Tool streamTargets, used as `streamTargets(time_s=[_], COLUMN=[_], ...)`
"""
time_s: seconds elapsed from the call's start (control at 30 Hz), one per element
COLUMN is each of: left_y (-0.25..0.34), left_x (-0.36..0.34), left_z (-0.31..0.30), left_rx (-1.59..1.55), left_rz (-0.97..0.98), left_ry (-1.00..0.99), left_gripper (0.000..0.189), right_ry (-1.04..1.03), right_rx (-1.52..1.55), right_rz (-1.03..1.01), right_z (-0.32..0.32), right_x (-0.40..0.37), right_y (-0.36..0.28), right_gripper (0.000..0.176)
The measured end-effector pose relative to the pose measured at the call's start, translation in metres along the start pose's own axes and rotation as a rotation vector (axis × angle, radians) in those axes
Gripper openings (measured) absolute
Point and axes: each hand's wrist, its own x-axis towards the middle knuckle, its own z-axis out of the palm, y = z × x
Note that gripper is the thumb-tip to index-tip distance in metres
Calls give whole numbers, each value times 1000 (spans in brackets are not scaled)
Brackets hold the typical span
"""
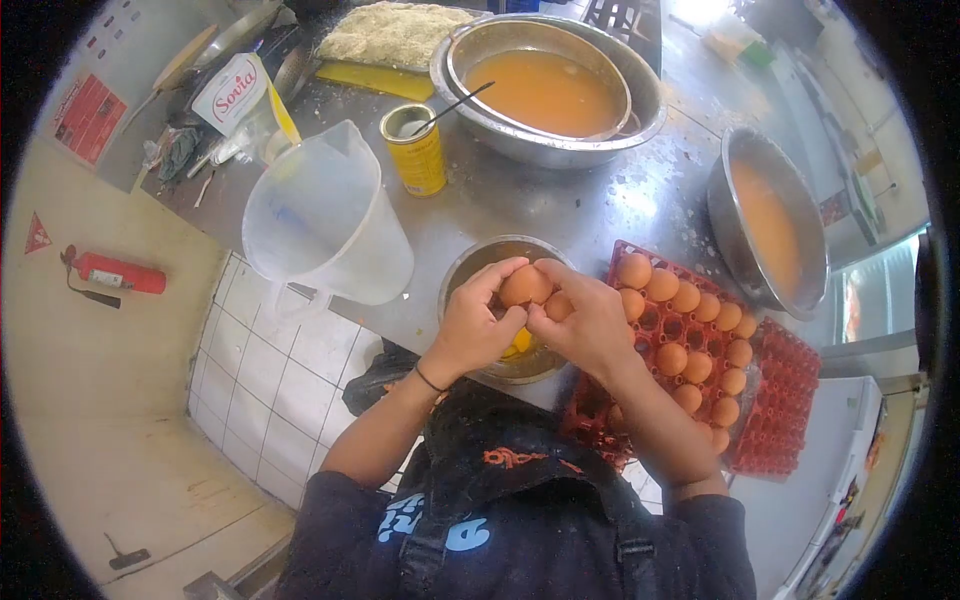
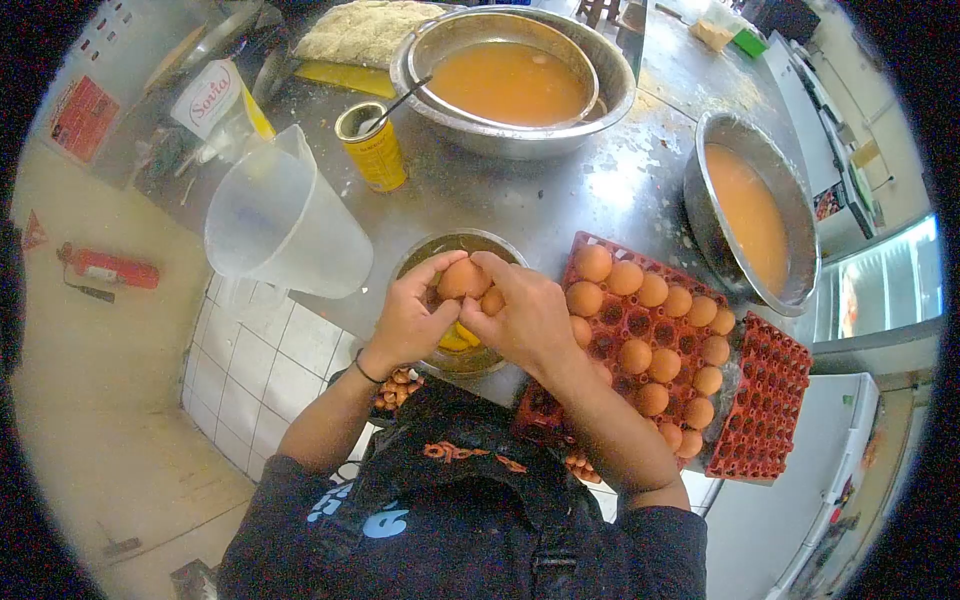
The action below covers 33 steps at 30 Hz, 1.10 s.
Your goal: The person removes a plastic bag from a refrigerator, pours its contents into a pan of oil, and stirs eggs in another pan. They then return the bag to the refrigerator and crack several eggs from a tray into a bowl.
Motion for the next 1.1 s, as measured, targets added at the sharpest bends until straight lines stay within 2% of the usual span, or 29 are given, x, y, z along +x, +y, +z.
streamTargets(time_s=[0.03, 0.13, 0.23, 0.33, 0.43, 0.53, 0.63, 0.73, 0.8, 0.83, 0.93, 0.97, 1.03, 1.07, 1.1], left_y=[-4, 2, 12, 14, 18, 29, 48, 53, 41, 34, 22, 18, -9, -19, -1], left_x=[0, -1, 0, 2, 4, 1, -12, -45, -82, -104, -146, -155, -184, -188, -171], left_z=[1, -10, -13, -15, -19, -22, -37, -67, -96, -114, -140, -143, -159, -162, -156], left_rx=[-3, -56, 26, -40, 66, 9, 121, -8, -105, -56, 80, 122, 697, 981, 911], left_rz=[38, -41, -21, -61, 35, 3, 3, -241, -332, -440, -785, -900, -765, -663, -604], left_ry=[33, -51, -111, -118, -114, -100, -97, -66, -36, -38, 8, 21, -88, -136, -57], left_gripper=[41, 45, 44, 45, 47, 49, 51, 54, 59, 61, 67, 69, 72, 73, 71], right_ry=[-1, -3, -20, -12, 36, 91, -25, -240, -219, -212, 66, 86, 148, 131, 111], right_rx=[-11, -21, 5, 9, -9, 12, 153, 316, 394, 432, 850, 989, 1251, 1111, 976], right_rz=[2, 20, -9, -42, -94, -163, -261, -169, 33, 136, 734, 709, 632, 657, 679], right_z=[0, -8, -14, -12, -11, -12, -16, -31, -47, -55, -69, -71, -78, -82, -82], right_x=[0, 2, 2, 3, 5, 8, 5, -6, -17, -27, -54, -62, -81, -84, -84], right_y=[0, 10, 13, 15, 12, -3, -14, -15, -9, -4, 8, 17, 35, 30, 19], right_gripper=[37, 35, 33, 32, 32, 33, 33, 34, 34, 34, 38, 42, 49, 52, 54])
